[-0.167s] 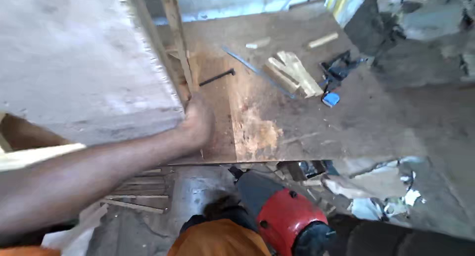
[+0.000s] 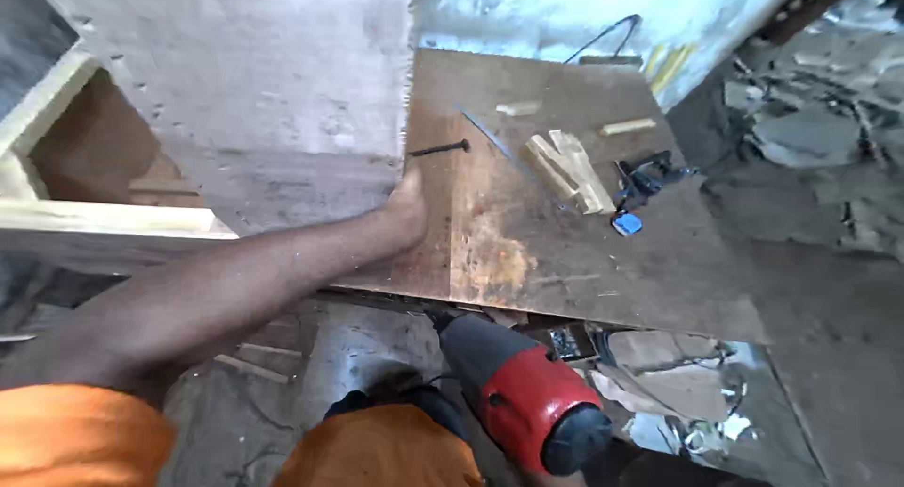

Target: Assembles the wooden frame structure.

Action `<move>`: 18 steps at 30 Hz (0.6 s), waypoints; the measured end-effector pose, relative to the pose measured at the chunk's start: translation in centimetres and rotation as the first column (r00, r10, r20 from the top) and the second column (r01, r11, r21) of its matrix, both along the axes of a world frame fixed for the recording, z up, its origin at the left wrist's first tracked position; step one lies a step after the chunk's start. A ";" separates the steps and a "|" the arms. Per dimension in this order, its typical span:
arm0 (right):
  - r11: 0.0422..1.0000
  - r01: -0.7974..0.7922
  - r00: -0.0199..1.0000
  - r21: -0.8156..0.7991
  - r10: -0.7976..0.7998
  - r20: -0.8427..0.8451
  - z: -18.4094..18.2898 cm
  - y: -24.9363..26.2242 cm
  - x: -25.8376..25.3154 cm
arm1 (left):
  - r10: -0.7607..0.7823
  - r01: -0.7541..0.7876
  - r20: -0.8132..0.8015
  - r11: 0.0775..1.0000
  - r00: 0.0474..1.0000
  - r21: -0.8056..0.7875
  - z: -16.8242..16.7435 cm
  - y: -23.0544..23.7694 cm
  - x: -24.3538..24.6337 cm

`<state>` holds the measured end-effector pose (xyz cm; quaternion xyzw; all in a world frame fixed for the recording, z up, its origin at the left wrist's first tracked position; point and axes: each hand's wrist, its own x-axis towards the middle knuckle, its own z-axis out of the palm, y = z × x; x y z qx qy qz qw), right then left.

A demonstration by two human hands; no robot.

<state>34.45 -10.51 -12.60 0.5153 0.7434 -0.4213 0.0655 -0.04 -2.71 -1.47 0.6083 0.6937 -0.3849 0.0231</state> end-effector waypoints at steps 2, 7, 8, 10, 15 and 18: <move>0.999 -0.035 0.999 0.009 0.035 0.008 0.3 -0.8 -0.4 | -0.024 0.025 -0.015 0.998 1.000 0.049 -0.3 -2.0 -0.3; 0.995 -0.044 0.996 -0.086 0.050 0.069 -1.9 -0.5 -0.4 | -0.003 0.006 0.049 0.998 0.999 -0.062 -0.1 -8.8 0.4; 0.999 -0.017 0.999 -0.037 0.016 -0.032 -3.8 -0.1 -0.3 | 0.034 -0.027 0.060 0.994 0.998 -0.110 0.1 -10.0 0.6; 1.000 -0.021 0.978 -0.012 0.019 -0.206 -6.0 1.6 -1.8 | 0.034 -0.029 0.028 0.987 0.999 -0.157 0.6 -11.9 1.0; 0.947 -0.272 0.962 -0.169 0.260 -0.087 -11.6 7.0 -7.0 | 0.049 -0.048 0.003 0.983 0.999 -0.178 0.6 -15.1 1.6; 0.852 -0.510 0.857 -0.121 0.490 -0.159 -15.6 9.0 -10.1 | 0.076 -0.074 0.014 0.990 0.997 -0.122 0.4 -15.2 1.3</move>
